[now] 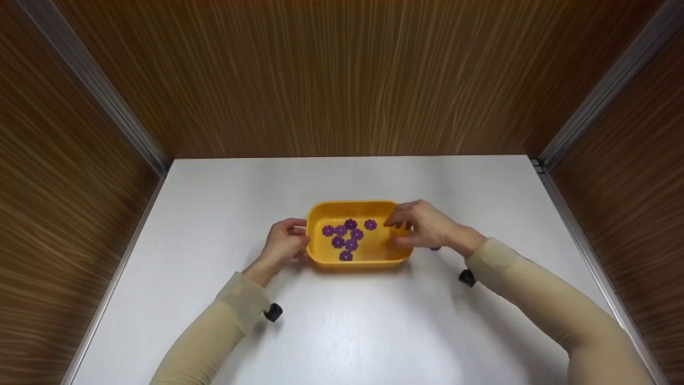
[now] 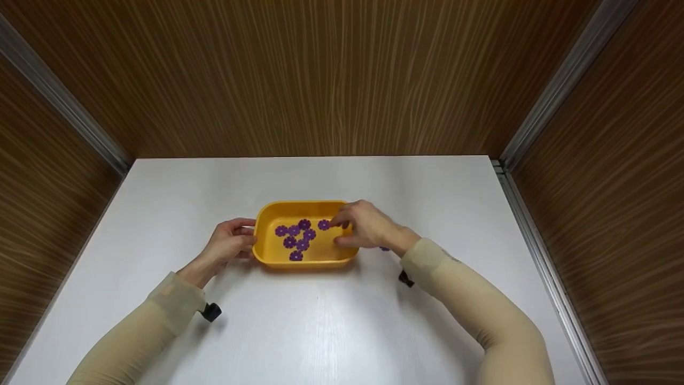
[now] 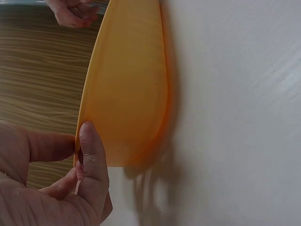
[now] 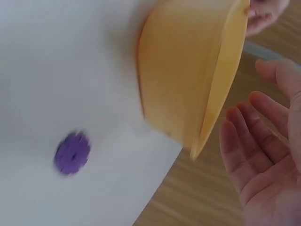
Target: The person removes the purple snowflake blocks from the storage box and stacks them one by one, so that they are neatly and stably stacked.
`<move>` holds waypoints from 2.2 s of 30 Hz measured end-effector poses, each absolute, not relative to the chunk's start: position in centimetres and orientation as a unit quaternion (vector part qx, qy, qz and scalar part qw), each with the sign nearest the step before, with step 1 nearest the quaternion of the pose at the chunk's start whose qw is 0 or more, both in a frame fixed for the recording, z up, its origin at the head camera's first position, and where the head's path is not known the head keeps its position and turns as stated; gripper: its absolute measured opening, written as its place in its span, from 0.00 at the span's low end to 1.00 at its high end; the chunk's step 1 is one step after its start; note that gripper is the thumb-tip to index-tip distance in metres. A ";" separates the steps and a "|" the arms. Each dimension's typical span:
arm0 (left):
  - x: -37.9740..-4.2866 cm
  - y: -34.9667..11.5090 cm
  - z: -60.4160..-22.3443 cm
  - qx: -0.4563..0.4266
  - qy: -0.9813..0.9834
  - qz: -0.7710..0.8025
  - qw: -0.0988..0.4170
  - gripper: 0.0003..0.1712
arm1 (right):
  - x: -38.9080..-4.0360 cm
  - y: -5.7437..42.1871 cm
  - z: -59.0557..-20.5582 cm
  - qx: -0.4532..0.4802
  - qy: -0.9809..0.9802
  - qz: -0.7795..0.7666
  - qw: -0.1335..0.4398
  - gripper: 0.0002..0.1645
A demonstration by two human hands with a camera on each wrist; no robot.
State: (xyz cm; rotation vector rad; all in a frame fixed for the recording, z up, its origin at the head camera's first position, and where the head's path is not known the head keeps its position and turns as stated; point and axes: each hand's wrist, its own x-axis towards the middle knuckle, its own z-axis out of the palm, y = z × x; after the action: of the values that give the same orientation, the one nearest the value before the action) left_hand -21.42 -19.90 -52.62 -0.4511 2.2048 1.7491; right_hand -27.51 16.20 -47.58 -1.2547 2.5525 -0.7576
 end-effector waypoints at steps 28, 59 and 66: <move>-21.4 -20.2 -52.9 -0.138 0.764 0.614 0.146 0.29 | -28.0 6.7 -51.6 -0.485 0.837 -0.151 0.203 0.19; -21.2 -20.3 -52.9 -0.150 0.759 0.617 0.146 0.29 | -28.9 3.3 -51.9 -0.538 0.810 -0.067 0.223 0.13; -21.3 -20.3 -52.8 -0.148 0.755 0.623 0.143 0.29 | -29.2 3.5 -52.4 -0.515 0.821 -0.096 0.226 0.10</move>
State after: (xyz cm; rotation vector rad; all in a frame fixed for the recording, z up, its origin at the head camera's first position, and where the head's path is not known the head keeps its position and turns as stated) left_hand -21.28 -20.32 -52.79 -0.4261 2.1775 1.7952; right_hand -29.20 3.46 -52.41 -1.4203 2.2647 -0.2644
